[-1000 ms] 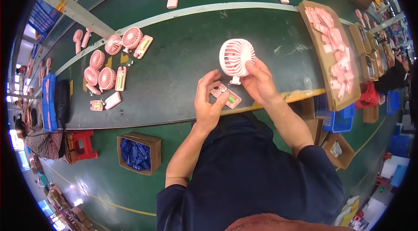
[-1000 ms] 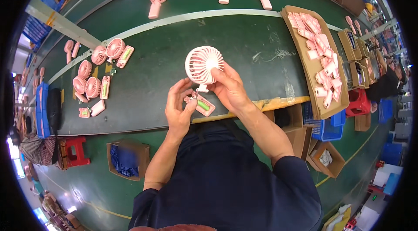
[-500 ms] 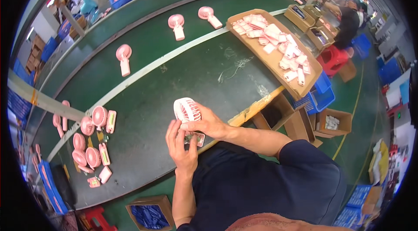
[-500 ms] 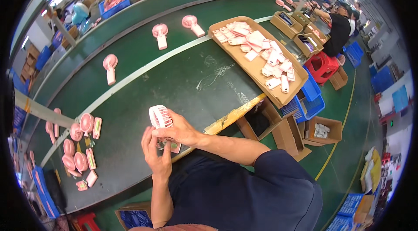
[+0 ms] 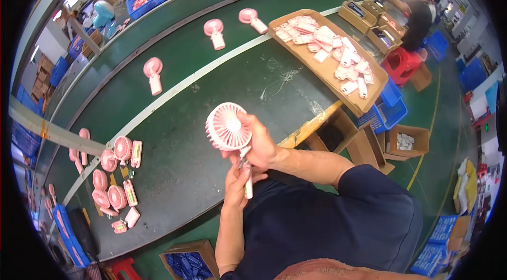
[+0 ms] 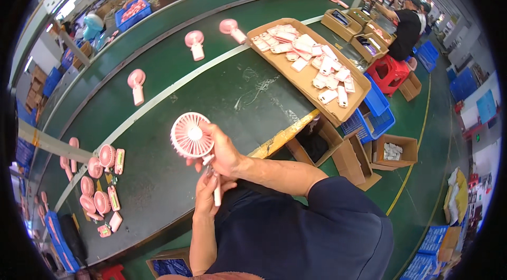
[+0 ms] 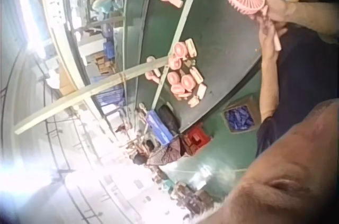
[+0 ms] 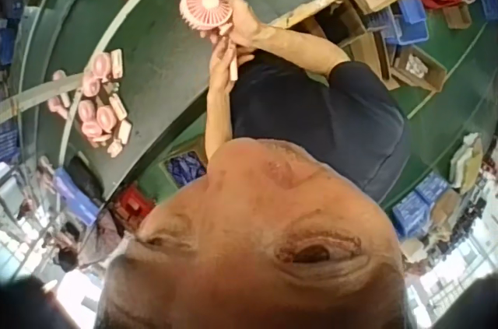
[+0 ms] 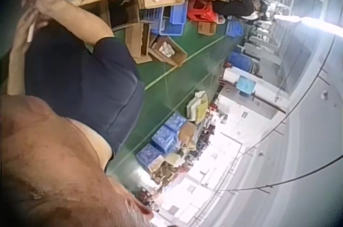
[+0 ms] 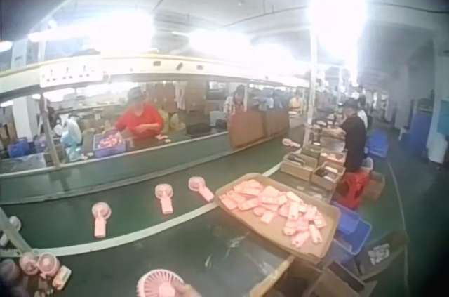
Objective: The person assembles handheld electric fans by wiring the internal components into the handle casing, snapping the cover onto the handle, testing the fan, and placing the assembled units onto the conveyor belt.
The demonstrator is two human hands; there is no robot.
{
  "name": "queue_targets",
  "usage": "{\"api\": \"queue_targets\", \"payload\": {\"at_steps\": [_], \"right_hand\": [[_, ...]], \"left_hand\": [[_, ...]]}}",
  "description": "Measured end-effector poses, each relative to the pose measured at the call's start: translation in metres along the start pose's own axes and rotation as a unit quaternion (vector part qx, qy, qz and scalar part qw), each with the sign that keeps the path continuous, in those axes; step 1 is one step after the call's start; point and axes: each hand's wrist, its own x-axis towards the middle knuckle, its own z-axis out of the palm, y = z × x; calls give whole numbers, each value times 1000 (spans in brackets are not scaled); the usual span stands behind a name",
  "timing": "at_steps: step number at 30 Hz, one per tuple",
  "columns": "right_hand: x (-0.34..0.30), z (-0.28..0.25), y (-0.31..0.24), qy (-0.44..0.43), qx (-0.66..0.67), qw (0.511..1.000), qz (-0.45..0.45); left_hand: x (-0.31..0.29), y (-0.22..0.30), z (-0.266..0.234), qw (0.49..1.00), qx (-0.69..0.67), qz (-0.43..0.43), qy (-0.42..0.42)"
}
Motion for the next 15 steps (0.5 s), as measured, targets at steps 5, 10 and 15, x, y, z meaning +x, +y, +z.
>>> {"api": "queue_targets", "payload": {"at_steps": [5,10,15], "right_hand": [[1,-8,0,95,-61,992,-55],[1,-22,-2,90,-80,992,-48],[-12,-23,0,59,-82,995,-14]], "left_hand": [[-12,-10,-9,989,-118,12,-89],[-21,-6,-12,990,-107,73,50],[-12,17,2,972,-58,134,186]]}}
